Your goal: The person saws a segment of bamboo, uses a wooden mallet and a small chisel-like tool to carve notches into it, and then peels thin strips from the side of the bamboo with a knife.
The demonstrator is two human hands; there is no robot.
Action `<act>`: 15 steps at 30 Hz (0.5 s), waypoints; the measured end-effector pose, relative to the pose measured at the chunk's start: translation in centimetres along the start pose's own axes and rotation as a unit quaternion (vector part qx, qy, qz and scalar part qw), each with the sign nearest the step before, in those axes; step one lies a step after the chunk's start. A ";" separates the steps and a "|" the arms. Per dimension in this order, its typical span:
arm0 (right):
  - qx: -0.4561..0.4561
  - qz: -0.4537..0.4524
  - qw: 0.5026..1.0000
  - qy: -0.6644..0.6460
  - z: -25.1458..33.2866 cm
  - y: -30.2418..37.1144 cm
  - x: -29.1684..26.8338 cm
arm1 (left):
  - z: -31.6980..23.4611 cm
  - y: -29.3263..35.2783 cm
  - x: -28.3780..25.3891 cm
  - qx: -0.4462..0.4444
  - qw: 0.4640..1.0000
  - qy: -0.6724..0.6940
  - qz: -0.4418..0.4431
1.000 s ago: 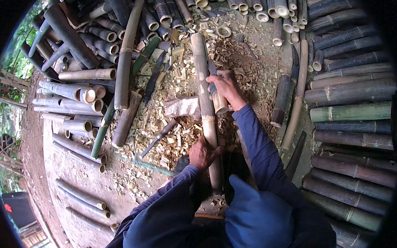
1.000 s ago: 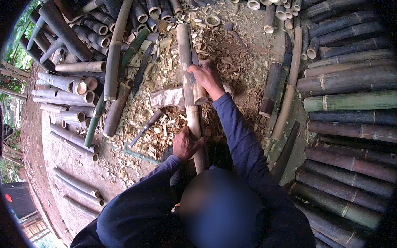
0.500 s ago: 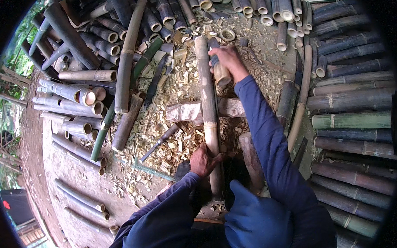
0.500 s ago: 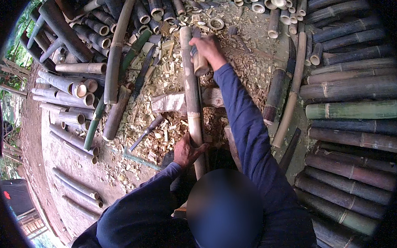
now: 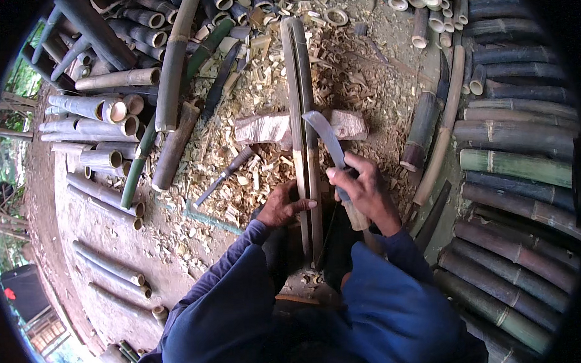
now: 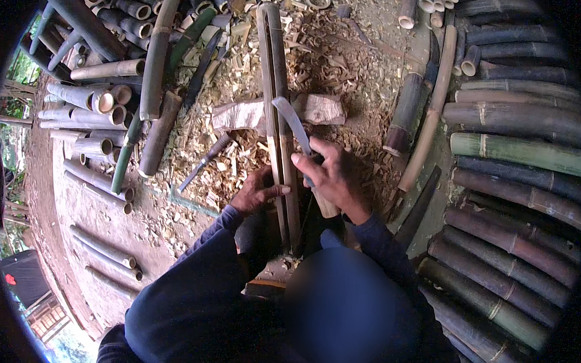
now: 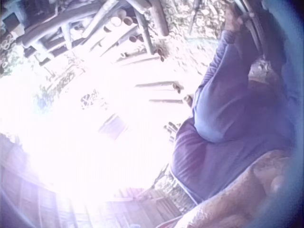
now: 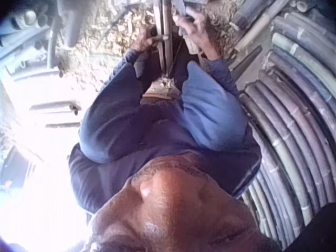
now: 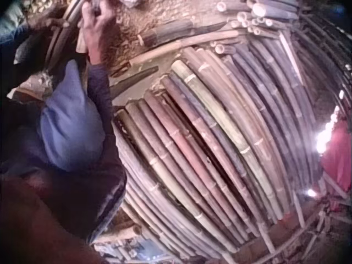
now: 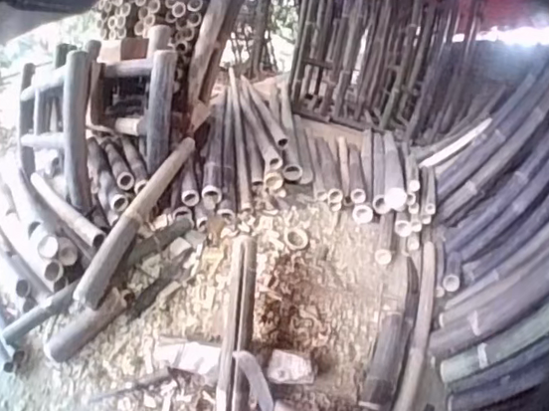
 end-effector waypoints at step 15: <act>-0.062 -0.045 0.986 0.146 -2.3 0.6 1.2 | -0.7 0.2 0.5 0.025 0.999 -0.036 -0.016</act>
Point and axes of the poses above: each hand's wrist, its own y-axis away from the middle knuckle, its own x-axis out of the palm, z = x × y, the point moved 6 cm from there along -y, towards the middle knuckle, and after that the axes turned 8 degrees about -z, right-handed, at the moved point
